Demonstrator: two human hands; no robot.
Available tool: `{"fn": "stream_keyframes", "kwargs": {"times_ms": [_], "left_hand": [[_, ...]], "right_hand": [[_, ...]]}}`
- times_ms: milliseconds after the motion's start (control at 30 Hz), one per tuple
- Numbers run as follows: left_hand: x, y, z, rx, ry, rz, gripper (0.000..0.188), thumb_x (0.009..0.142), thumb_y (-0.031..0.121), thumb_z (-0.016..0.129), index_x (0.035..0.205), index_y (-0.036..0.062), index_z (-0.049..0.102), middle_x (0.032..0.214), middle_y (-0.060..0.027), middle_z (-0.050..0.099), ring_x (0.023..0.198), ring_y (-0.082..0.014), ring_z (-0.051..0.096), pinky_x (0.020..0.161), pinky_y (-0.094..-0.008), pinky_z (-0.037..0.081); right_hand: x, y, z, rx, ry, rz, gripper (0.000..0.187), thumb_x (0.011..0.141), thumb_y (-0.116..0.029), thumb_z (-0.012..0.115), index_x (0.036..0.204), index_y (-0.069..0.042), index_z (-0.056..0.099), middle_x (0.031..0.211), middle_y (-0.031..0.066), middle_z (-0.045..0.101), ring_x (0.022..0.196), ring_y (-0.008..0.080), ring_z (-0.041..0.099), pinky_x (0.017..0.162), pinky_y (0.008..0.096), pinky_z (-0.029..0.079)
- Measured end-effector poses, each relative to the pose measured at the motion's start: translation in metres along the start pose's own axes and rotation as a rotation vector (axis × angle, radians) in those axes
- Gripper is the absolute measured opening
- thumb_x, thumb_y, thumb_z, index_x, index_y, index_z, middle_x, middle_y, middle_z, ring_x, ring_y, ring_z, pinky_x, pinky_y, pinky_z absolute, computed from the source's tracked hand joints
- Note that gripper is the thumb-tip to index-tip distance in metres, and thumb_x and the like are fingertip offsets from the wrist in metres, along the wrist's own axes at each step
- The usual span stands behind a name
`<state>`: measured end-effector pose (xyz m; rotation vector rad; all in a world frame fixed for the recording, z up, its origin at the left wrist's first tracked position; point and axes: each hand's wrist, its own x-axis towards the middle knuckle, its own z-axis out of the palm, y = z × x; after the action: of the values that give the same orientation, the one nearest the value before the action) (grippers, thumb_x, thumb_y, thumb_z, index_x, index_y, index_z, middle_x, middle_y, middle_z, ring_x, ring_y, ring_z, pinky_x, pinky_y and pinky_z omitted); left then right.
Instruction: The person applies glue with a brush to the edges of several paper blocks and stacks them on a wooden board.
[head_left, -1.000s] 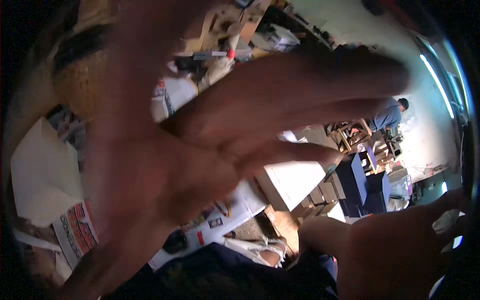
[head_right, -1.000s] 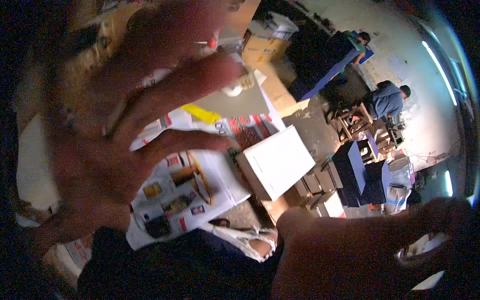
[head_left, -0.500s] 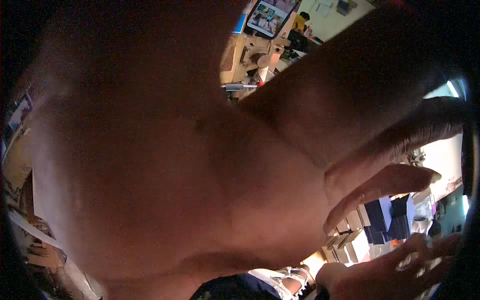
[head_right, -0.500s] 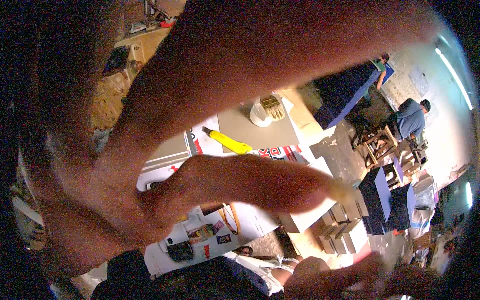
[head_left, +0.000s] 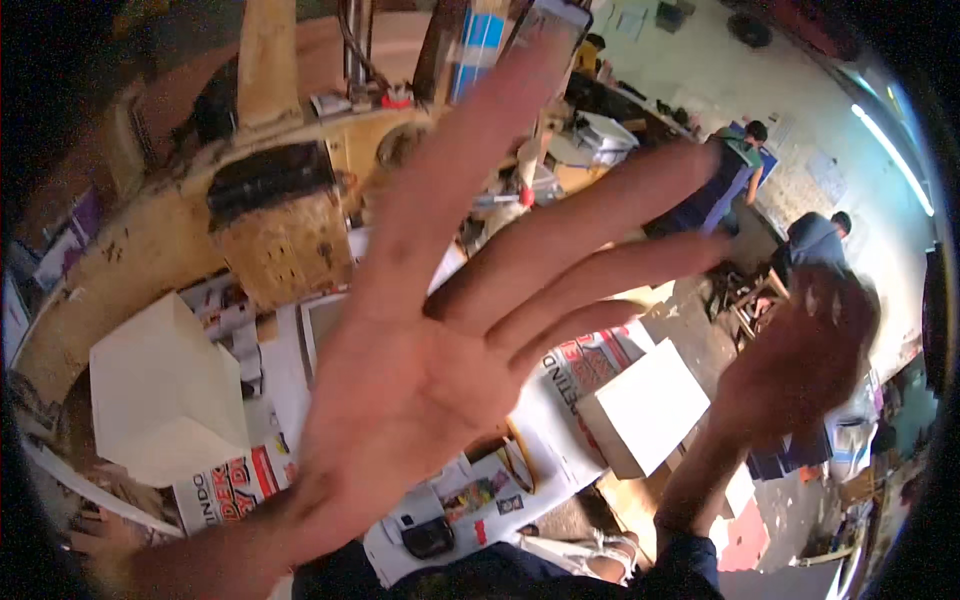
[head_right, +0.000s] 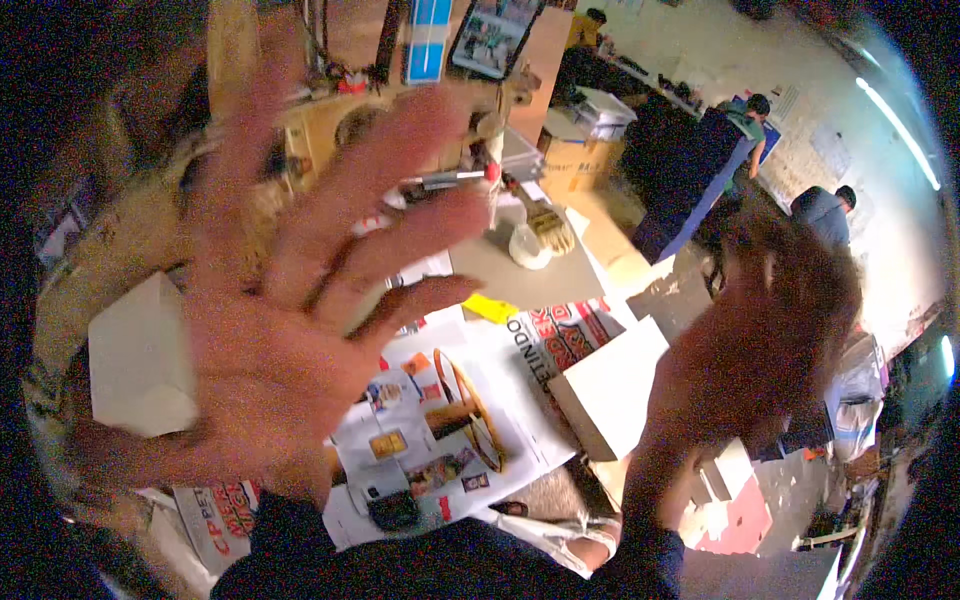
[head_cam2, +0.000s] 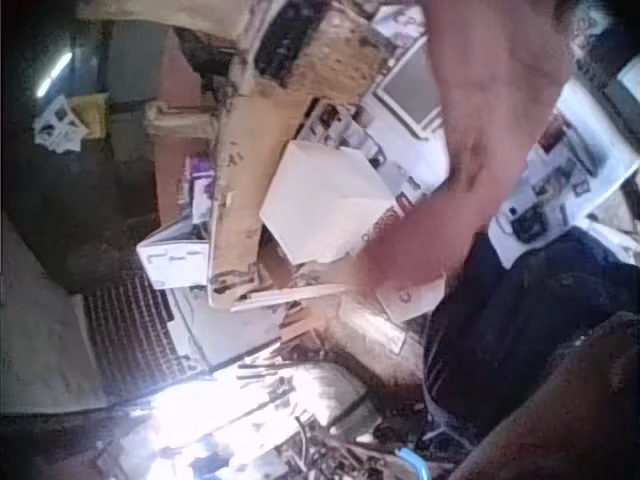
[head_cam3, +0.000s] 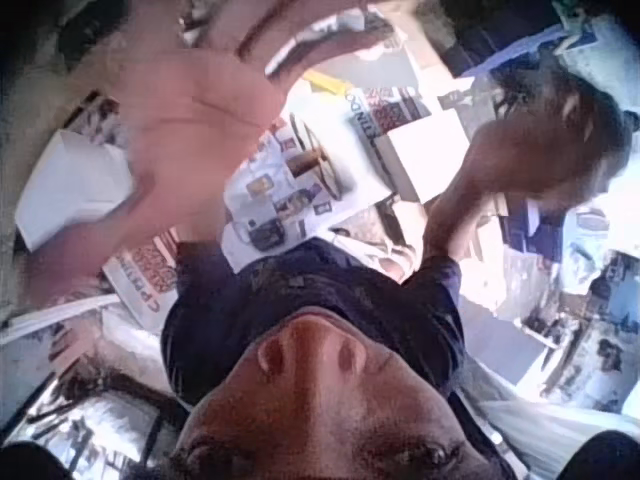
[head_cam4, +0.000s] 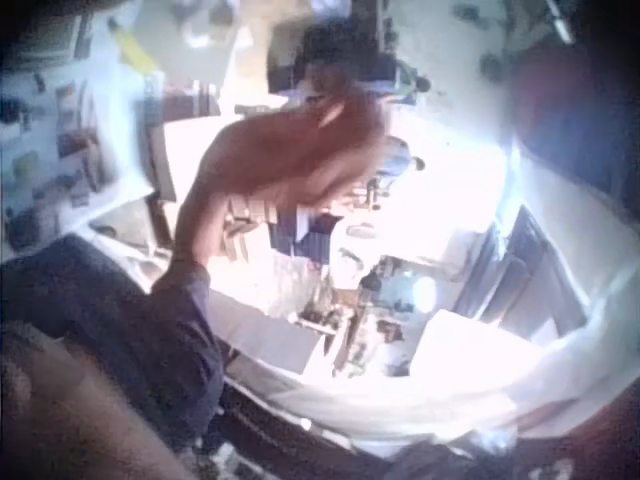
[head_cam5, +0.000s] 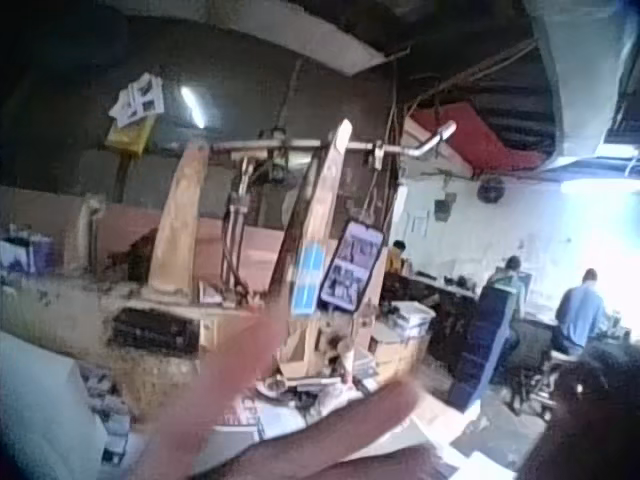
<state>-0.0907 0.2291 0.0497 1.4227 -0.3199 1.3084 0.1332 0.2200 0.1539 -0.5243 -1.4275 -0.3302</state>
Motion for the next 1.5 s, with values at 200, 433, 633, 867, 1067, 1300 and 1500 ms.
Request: {"fn": "stream_keyframes", "kwargs": {"times_ms": [200,433,633,867,1067,1300,1500], "left_hand": [[-0.058,-0.087,-0.028,0.231,0.357,-0.554,0.020,0.099,0.021,0.059,0.099,0.0016,0.065,0.086,-0.0021,0.065,0.078,-0.0065,0.059,0.069,-0.0226,0.046],[-0.126,-0.161,-0.048,0.678,0.359,-0.688,0.037,0.090,0.023,0.074,0.063,0.0044,0.056,0.046,0.0059,0.037,0.046,-0.0010,0.029,0.043,-0.0265,0.021],[-0.126,-0.153,-0.052,0.698,0.358,-0.695,0.038,0.089,0.024,0.075,0.062,0.0041,0.056,0.045,0.0062,0.038,0.044,-0.0002,0.029,0.043,-0.0258,0.021],[-0.126,-0.154,-0.050,0.717,0.351,-0.669,0.039,0.089,0.025,0.075,0.063,0.0038,0.056,0.046,0.0048,0.039,0.044,-0.0007,0.030,0.043,-0.0266,0.022],[-0.128,-0.157,-0.052,0.708,0.351,-0.688,0.037,0.090,0.024,0.073,0.065,0.0030,0.058,0.046,0.0034,0.043,0.044,-0.0009,0.033,0.042,-0.0264,0.024],[-0.138,-0.163,-0.057,0.661,0.337,-0.710,0.029,0.092,0.016,0.069,0.070,0.0024,0.056,0.053,0.0022,0.052,0.048,-0.0016,0.045,0.045,-0.0250,0.033],[-0.139,-0.162,-0.057,0.663,0.348,-0.689,0.029,0.091,0.016,0.069,0.070,0.0023,0.054,0.049,0.0015,0.050,0.044,-0.0024,0.043,0.043,-0.0258,0.031]], "right_hand": [[0.068,0.135,0.095,-0.420,-0.007,-0.453,0.020,0.082,-0.011,0.074,0.101,-0.008,0.070,0.090,0.0113,0.070,0.084,0.0273,0.068,0.082,0.0360,0.053],[0.067,0.215,0.158,-0.545,-0.535,-0.540,0.026,0.087,-0.019,0.057,0.111,-0.011,0.052,0.145,0.0101,0.048,0.138,0.0384,0.032,0.106,0.0551,0.023],[0.070,0.226,0.178,-0.584,-0.571,-0.591,0.024,0.088,-0.019,0.056,0.110,-0.010,0.051,0.142,0.0096,0.050,0.138,0.0376,0.032,0.105,0.0550,0.023],[0.072,0.238,0.183,-0.653,-0.585,-0.577,0.027,0.088,-0.021,0.057,0.112,-0.010,0.051,0.151,0.0092,0.042,0.140,0.0389,0.031,0.107,0.0564,0.022],[0.077,0.232,0.173,-0.609,-0.521,-0.582,0.031,0.087,-0.021,0.058,0.115,-0.010,0.050,0.153,0.0106,0.040,0.141,0.0402,0.029,0.109,0.0564,0.021],[0.063,0.232,0.166,-0.633,-0.644,-0.586,0.031,0.087,-0.021,0.057,0.115,-0.009,0.049,0.152,0.0109,0.041,0.141,0.0402,0.029,0.109,0.0561,0.022],[0.053,0.226,0.173,-0.630,-0.694,-0.570,0.030,0.087,-0.021,0.057,0.114,-0.010,0.049,0.152,0.0111,0.041,0.141,0.0388,0.030,0.109,0.0565,0.023]]}}
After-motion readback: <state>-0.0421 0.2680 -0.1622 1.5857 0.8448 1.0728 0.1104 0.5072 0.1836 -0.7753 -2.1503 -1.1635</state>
